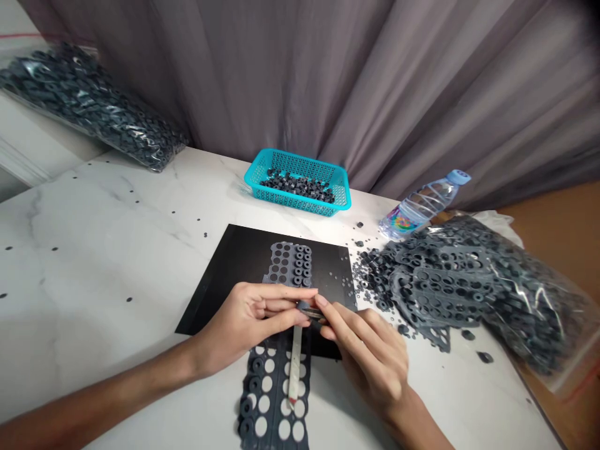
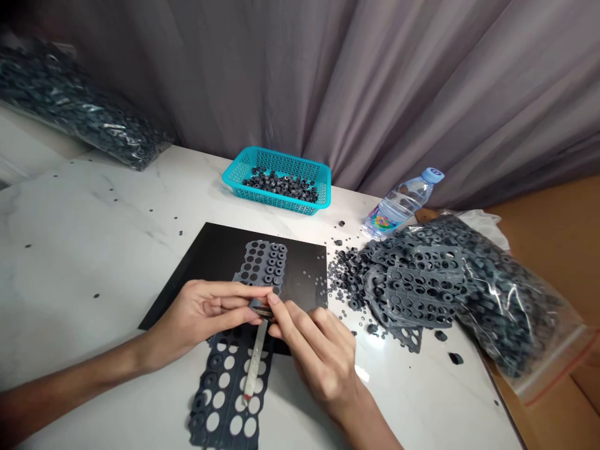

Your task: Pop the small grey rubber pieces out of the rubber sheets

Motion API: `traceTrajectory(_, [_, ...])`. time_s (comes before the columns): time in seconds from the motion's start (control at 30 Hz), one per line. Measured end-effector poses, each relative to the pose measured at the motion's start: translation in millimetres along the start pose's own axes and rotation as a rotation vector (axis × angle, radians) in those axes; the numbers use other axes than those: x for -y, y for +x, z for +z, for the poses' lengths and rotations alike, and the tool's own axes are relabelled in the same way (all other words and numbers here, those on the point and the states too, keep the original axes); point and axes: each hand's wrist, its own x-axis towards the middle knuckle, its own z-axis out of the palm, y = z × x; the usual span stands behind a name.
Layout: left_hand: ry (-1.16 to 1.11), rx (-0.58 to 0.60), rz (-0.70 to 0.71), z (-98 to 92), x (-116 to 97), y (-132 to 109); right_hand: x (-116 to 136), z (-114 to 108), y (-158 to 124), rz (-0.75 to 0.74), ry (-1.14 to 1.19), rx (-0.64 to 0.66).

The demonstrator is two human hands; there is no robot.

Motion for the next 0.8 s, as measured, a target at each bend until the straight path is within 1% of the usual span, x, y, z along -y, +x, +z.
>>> traceTrajectory(0.57, [-0.039,-0.006,-0.008,0.4,3.7,-0.7,2.6,-3.3,6.3,-0.030,-0.056,0.034])
traceTrajectory(0.8, [-0.032,-0.003,-0.013,-0.6,6.4,-0.9,3.5,-3.2,7.2,-0.036,-0.088,0.023])
